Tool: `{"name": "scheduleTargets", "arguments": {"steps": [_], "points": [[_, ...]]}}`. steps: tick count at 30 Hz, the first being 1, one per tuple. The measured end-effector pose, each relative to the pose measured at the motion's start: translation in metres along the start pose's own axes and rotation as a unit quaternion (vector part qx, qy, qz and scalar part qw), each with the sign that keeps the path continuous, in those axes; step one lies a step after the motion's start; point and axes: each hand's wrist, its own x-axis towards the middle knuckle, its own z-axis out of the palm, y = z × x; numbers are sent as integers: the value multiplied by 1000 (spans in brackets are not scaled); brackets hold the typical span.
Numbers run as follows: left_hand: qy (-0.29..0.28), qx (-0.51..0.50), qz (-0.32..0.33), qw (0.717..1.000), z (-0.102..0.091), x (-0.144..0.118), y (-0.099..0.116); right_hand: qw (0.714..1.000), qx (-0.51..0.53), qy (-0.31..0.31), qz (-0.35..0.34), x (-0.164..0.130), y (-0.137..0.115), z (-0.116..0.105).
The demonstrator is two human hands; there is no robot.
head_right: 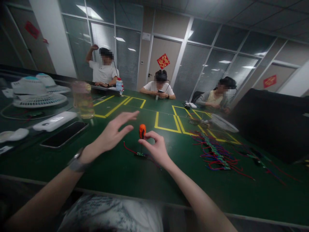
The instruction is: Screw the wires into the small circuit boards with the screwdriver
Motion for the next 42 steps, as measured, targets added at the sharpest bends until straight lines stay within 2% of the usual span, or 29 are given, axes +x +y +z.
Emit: {"name": "scheduleTargets", "arguments": {"steps": [2, 4, 6, 9, 10, 14, 18, 21, 24, 27, 30, 36, 42], "points": [[53, 143, -79, 985, -30, -24, -14, 1000, -12, -2, -8, -3, -1, 1], [93, 308, -159, 933, -57, -55, -34, 1000, -17, -2, -14, -4, -2, 2], [72, 427, -211, 877, -75, -86, -57, 1000, -16, 0, -16, -4, -2, 3], [41, 479, -265, 836, -83, -118, -87, 1000, -14, 2, -13, -3, 0, 2], [0, 468, -276, 840, -83, -123, -94, 1000, -13, 1, -12, -3, 0, 2], [-74, 450, -319, 831, -78, -125, -101, 1000, -15, -2, -14, -4, 1, -1], [-94, 477, -335, 807, -80, -121, -94, 1000, -19, 2, -19, -4, 4, -1], [-92, 475, -336, 808, -79, -119, -90, 1000, -17, 2, -19, -4, 6, -1], [-70, 478, -313, 818, -65, -113, -82, 1000, -15, 2, -19, -4, 7, -1], [-117, 452, -304, 831, -45, -106, -72, 1000, -11, 2, -19, -5, 7, -1], [-140, 435, -338, 823, -33, -103, -67, 1000, -12, 2, -18, -5, 7, -2], [-162, 371, -414, 815, -47, -101, -70, 1000, -13, -3, -19, -6, 6, -2], [-180, 357, -429, 810, -51, -100, -72, 1000, -7, 0, -20, -7, 2, -1]]}}
